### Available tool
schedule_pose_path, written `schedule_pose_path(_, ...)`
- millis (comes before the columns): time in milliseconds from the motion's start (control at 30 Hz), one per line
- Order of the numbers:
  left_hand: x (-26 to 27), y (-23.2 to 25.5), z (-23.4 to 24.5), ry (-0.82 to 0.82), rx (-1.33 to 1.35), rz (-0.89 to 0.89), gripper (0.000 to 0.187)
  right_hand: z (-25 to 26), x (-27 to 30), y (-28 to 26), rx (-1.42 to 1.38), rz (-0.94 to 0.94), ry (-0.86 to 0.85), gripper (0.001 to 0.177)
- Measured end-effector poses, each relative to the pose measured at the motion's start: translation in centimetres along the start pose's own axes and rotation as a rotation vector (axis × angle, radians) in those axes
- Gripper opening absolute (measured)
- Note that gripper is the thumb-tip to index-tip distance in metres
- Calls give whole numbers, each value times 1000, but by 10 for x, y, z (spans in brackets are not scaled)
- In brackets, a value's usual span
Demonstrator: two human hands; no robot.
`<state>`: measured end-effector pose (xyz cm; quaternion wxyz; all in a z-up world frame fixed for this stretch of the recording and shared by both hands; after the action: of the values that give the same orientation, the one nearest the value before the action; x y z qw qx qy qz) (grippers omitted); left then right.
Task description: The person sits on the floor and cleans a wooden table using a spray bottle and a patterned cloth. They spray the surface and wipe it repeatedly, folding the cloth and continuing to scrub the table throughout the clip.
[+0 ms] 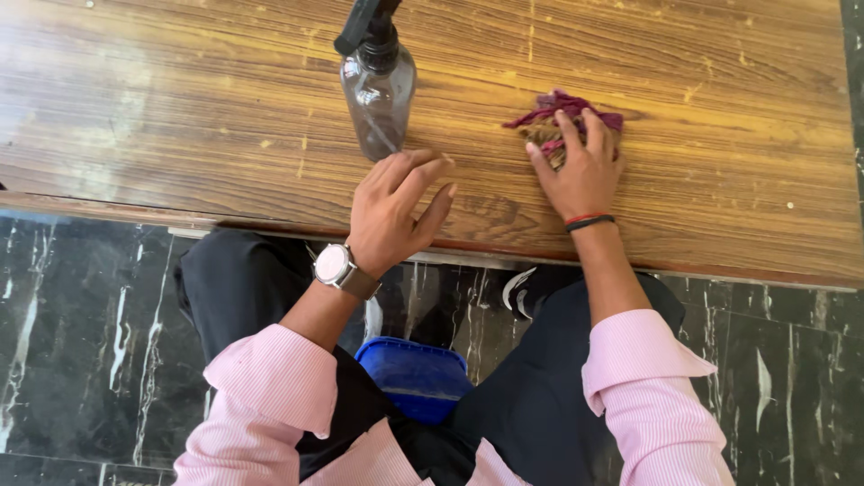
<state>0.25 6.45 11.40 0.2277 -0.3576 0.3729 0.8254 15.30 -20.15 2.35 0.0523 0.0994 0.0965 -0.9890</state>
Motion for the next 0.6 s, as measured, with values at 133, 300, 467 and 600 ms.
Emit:
schedule_pose_path(133,1,-3,35,270,-161,-119,27,-3,-2,21,-66,26,-2,86)
schedule_pose_path(300,11,-49,71,419,-165,109,44,20,-2,91,-259,-225,136,89)
schedule_pose_path(467,14,-77,58,327,75,340,55,-3,18,77,14,-239,0,86)
schedule_pose_path(600,13,-81,49,272,92,369,60,0,22,40,-369,-129,26,87)
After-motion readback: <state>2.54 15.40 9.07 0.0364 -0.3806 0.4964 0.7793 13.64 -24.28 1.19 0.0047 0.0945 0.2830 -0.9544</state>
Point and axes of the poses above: each hand's wrist, its own x-axis away from the middle knuckle, its own z-axis out of the back of the hand, y = z × x, the point moved 9 cm from there along -x, towards the middle knuckle, and after that the axes turned 9 degrees about -z, right-handed, at the moved point
